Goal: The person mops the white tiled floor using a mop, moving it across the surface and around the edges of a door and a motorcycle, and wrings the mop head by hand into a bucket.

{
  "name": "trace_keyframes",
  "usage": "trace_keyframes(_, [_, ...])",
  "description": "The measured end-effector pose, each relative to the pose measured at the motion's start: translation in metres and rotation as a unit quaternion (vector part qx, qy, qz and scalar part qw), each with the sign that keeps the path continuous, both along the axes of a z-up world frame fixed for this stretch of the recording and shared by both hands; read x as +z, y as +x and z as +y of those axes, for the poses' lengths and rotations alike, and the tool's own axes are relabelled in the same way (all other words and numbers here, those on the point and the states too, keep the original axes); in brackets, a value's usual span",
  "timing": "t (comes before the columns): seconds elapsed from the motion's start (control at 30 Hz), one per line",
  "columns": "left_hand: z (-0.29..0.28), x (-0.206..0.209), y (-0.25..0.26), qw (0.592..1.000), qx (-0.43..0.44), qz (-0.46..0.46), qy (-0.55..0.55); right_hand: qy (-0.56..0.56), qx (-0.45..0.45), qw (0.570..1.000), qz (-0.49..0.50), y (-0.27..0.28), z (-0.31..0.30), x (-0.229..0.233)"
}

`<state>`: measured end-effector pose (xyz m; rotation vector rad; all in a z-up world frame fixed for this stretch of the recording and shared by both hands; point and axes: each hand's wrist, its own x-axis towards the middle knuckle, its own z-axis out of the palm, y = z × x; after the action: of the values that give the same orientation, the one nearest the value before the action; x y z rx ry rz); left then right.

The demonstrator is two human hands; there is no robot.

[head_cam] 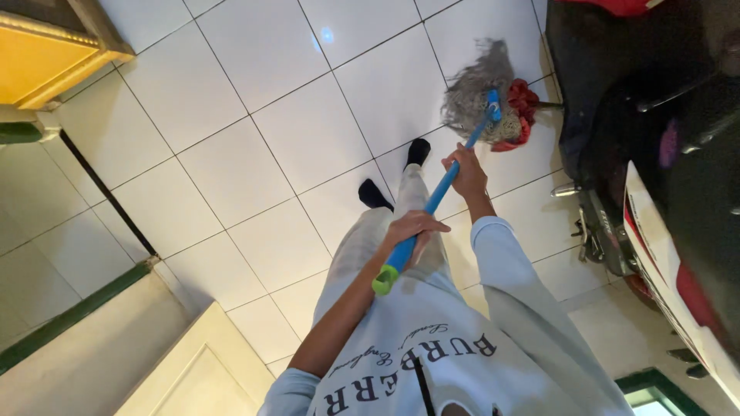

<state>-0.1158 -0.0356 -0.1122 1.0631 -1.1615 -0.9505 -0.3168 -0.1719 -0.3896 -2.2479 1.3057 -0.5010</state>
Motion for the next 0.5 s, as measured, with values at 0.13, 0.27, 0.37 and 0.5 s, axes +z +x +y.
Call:
trace_keyframes(0.13, [0.017, 0.030, 0.044, 0.992, -0.026, -0.048, 0.113, -0.021, 0.039, 0.997, -0.065, 0.035, 0.015, 0.000])
trace_keyframes(0.27, [0.034, 0.089, 0.067, 0.988, 0.040, -0.082, 0.126, 0.156, 0.030, 0.975, -0.153, 0.106, 0.053, 0.039])
trace_keyframes(0.37, [0.042, 0.126, 0.074, 0.968, 0.109, -0.156, 0.161, 0.241, 0.152, 0.951, -0.117, 0.167, 0.075, 0.074])
trace_keyframes(0.5, [0.023, 0.134, 0.083, 0.950, 0.159, -0.226, 0.145, 0.275, 0.271, 0.911, -0.145, 0.232, 0.092, 0.089])
